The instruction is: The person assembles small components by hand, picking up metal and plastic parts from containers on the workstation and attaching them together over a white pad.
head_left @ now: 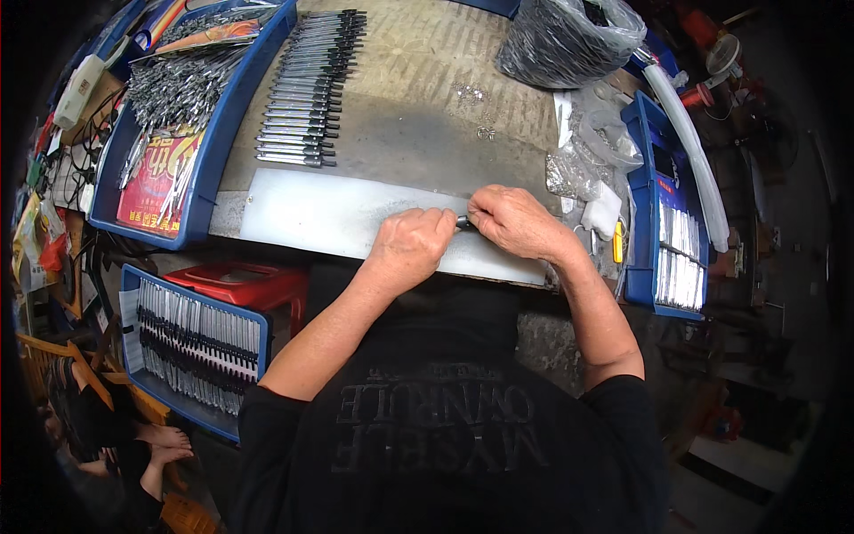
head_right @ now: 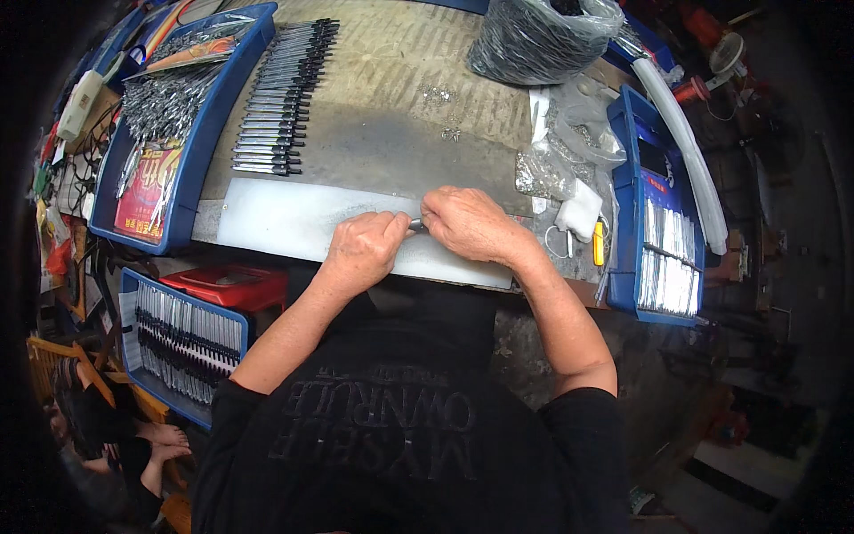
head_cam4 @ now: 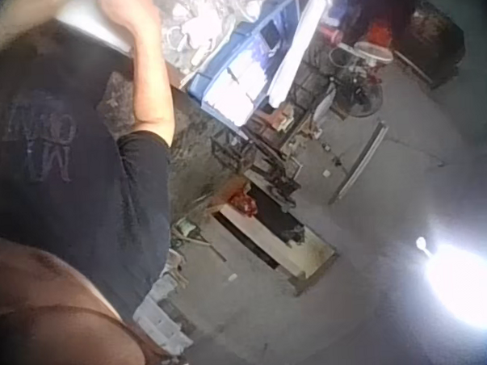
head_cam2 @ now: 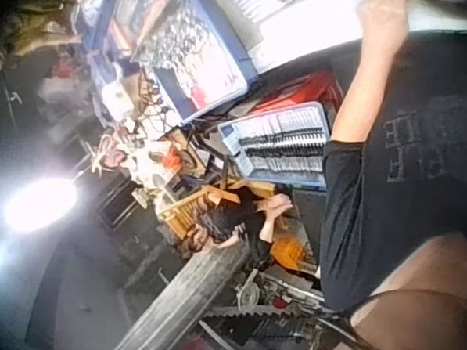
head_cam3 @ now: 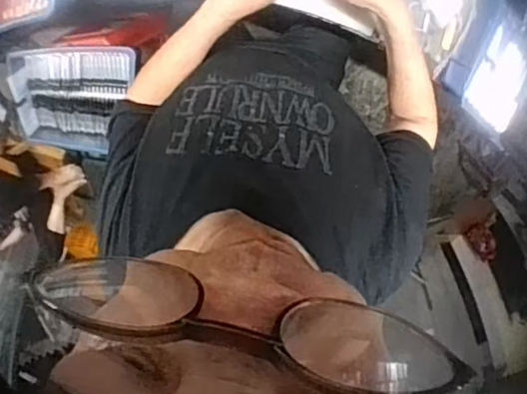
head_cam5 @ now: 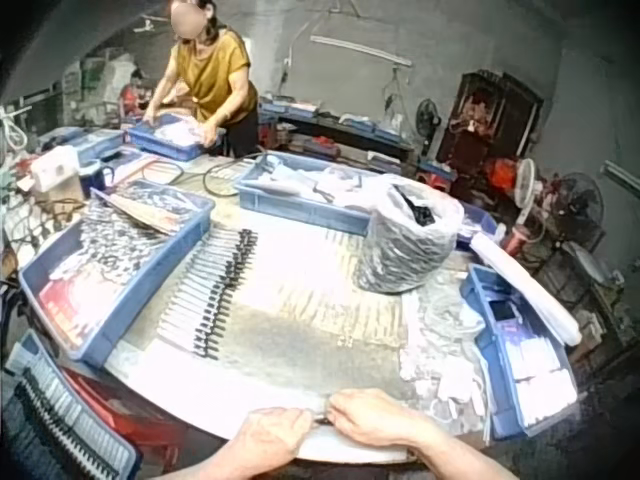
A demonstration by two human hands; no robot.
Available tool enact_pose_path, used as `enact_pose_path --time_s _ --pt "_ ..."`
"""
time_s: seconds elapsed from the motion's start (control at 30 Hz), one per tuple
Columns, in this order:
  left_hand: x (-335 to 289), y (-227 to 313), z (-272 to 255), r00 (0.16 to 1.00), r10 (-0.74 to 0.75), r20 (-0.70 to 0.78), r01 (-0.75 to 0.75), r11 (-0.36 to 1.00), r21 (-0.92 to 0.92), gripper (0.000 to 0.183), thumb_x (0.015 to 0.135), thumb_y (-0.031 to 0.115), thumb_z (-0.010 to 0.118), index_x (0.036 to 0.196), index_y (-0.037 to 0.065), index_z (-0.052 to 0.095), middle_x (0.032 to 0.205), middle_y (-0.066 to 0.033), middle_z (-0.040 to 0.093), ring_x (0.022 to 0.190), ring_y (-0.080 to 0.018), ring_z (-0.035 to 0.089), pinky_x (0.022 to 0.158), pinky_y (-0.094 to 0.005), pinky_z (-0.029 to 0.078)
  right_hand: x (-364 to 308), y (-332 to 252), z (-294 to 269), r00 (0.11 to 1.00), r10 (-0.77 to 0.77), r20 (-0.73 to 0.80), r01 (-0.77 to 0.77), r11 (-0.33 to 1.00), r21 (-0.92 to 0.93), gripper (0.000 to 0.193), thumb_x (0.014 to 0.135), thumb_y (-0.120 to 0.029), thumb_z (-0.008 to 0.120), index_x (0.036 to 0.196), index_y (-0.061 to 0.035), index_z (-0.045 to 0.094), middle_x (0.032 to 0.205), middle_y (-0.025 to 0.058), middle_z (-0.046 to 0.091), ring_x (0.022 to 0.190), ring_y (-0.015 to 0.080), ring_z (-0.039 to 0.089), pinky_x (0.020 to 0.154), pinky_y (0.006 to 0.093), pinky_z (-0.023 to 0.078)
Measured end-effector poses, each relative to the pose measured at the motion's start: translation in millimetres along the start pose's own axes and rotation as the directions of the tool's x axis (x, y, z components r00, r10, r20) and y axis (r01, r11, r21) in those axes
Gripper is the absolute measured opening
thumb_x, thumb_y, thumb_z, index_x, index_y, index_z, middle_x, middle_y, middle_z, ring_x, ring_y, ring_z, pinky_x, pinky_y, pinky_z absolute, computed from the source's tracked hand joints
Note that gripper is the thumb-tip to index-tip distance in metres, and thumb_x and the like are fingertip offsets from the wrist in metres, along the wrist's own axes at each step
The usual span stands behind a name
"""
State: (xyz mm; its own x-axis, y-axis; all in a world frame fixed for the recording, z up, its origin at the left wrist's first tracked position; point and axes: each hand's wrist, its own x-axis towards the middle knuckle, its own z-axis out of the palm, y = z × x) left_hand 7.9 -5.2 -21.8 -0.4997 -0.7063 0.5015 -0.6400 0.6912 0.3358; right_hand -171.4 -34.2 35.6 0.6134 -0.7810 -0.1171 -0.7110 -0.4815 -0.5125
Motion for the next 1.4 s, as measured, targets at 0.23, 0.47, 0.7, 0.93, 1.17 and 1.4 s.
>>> enact_pose_path --time_s 0.23,0.47,0.7,0.93,1.17,1.4 --pt "0 0 0 1.0 0.016 0.011 -0.016 1.0 0.013 0.012 0.064 0.002 0.054 0.075 0.002 0.05 0.06 -0.0062 0.05 0.055 -0.0205 0.055 0.048 -0.0321 0.047 5 -12 -3 0.991 0.131 0.005 -0.131 0.991 -0.033 0.019 0.076 -0.013 0.047 0.072 0.0044 0.054 0.072 0.0229 0.057 0.072 0.0397 0.055 0.066 0.046 0.042" --pt "1 0 1 1.0 0.017 -0.001 -0.017 1.0 -0.002 0.01 0.065 0.003 0.054 0.074 0.002 0.049 0.06 -0.0064 0.05 0.055 -0.0207 0.055 0.048 -0.0325 0.046 2 -15 -2 0.956 0.285 -0.07 -0.278 0.956 0.098 0.019 0.074 -0.016 0.059 0.075 0.0031 0.056 0.07 0.0209 0.057 0.068 0.0371 0.056 0.062 0.041 0.044" --pt "2 0 -1 1.0 -0.021 -0.004 0.021 0.999 -0.036 0.01 0.064 0.001 0.054 0.072 0.003 0.048 0.058 -0.0077 0.049 0.053 -0.0223 0.054 0.047 -0.0334 0.045 13 47 -17 0.896 0.26 -0.36 -0.198 0.96 0.2 0.016 0.078 -0.014 0.061 0.088 -0.0002 0.061 0.077 0.0108 0.062 0.071 0.0155 0.058 0.064 0.0278 0.045" --pt "2 0 0 0.999 -0.025 -0.034 0.023 0.999 -0.049 0.009 0.065 0.0 0.054 0.07 0.003 0.048 0.055 -0.0074 0.048 0.049 -0.0221 0.053 0.044 -0.0332 0.044 48 104 -21 0.851 0.132 -0.509 -0.154 0.988 -0.002 0.015 0.079 -0.012 0.059 0.09 -0.0022 0.062 0.084 0.0131 0.062 0.079 0.0263 0.06 0.069 0.0316 0.046" --pt "2 -2 2 0.999 -0.012 -0.031 0.011 0.999 -0.043 0.014 0.069 0.008 0.062 0.075 0.004 0.05 0.055 -0.0061 0.047 0.049 -0.021 0.052 0.043 -0.0329 0.043 62 116 -17 0.899 -0.027 -0.436 -0.056 0.983 -0.175 0.01 0.077 -0.009 0.056 0.084 -0.0032 0.062 0.082 0.0129 0.06 0.078 0.0304 0.058 0.069 0.0368 0.046" --pt "3 -1 -1 1.0 -0.01 -0.021 0.009 0.999 -0.037 0.009 0.065 0.001 0.054 0.071 0.003 0.048 0.057 -0.007 0.048 0.051 -0.0214 0.054 0.045 -0.0325 0.045 68 113 -16 0.913 -0.122 -0.388 -0.021 0.939 -0.343 0.006 0.075 -0.002 0.048 0.078 0.0003 0.053 0.077 0.0174 0.054 0.079 0.0319 0.055 0.07 0.04 0.044"
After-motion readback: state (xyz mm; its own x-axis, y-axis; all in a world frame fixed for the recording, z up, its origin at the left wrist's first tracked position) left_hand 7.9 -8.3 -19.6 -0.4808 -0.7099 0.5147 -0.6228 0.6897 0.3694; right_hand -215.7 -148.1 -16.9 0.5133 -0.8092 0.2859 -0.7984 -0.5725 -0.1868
